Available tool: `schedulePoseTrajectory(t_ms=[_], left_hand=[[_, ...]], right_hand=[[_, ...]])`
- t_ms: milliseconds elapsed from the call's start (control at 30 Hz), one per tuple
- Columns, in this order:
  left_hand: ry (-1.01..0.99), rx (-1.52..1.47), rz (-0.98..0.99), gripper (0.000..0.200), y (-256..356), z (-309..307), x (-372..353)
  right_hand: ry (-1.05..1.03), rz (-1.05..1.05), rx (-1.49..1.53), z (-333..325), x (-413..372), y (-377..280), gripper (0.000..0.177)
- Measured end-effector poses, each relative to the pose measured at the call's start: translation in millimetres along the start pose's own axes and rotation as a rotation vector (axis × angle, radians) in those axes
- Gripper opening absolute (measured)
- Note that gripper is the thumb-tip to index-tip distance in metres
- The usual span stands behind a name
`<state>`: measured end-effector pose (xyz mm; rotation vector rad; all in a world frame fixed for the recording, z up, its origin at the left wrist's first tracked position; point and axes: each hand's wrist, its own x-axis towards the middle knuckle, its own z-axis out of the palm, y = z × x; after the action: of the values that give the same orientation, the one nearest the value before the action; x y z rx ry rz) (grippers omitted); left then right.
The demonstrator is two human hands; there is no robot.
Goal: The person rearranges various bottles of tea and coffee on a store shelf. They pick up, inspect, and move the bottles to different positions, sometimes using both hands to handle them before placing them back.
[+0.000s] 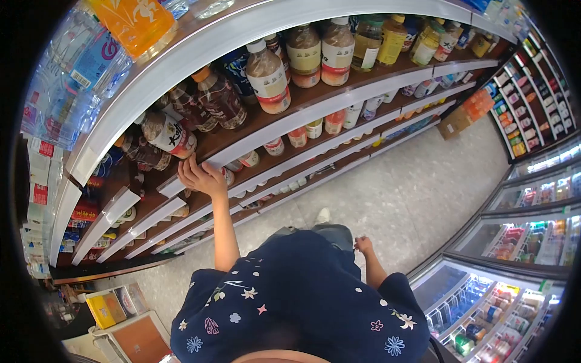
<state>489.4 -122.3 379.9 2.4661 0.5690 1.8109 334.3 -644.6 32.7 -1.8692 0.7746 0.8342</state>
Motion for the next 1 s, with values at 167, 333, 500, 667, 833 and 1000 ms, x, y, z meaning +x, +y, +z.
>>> schedulePoseTrajectory(t_ms=[167,333,500,667,833,1000], left_hand=[[0.009,-0.007,0.002,0.035,-4,3,-2],[0.008,-0.031,-0.006,0.035,-5,4,-3],[-0.030,-0.020,0.009,0.035,-4,-1,-1],[-0.059,-0.007,-0.006,0.035,-4,-4,-2],[-0.069,-0.020,-0.002,0.036,-5,-4,-2],[-0.071,-0.036,0.000,0.036,-4,-5,-1]], right_hand=[[-0.018,0.036,-0.120,9,-31,11,0.026],[0.017,-0.135,-0.366,35,-34,32,0.042],[-0.151,-0.289,-0.245,59,-19,52,0.048],[-0.327,0.071,0.147,57,-72,30,0.041],[-0.233,0.046,0.339,63,-64,60,0.028],[0.072,0.208,0.135,47,-123,35,0.035]])
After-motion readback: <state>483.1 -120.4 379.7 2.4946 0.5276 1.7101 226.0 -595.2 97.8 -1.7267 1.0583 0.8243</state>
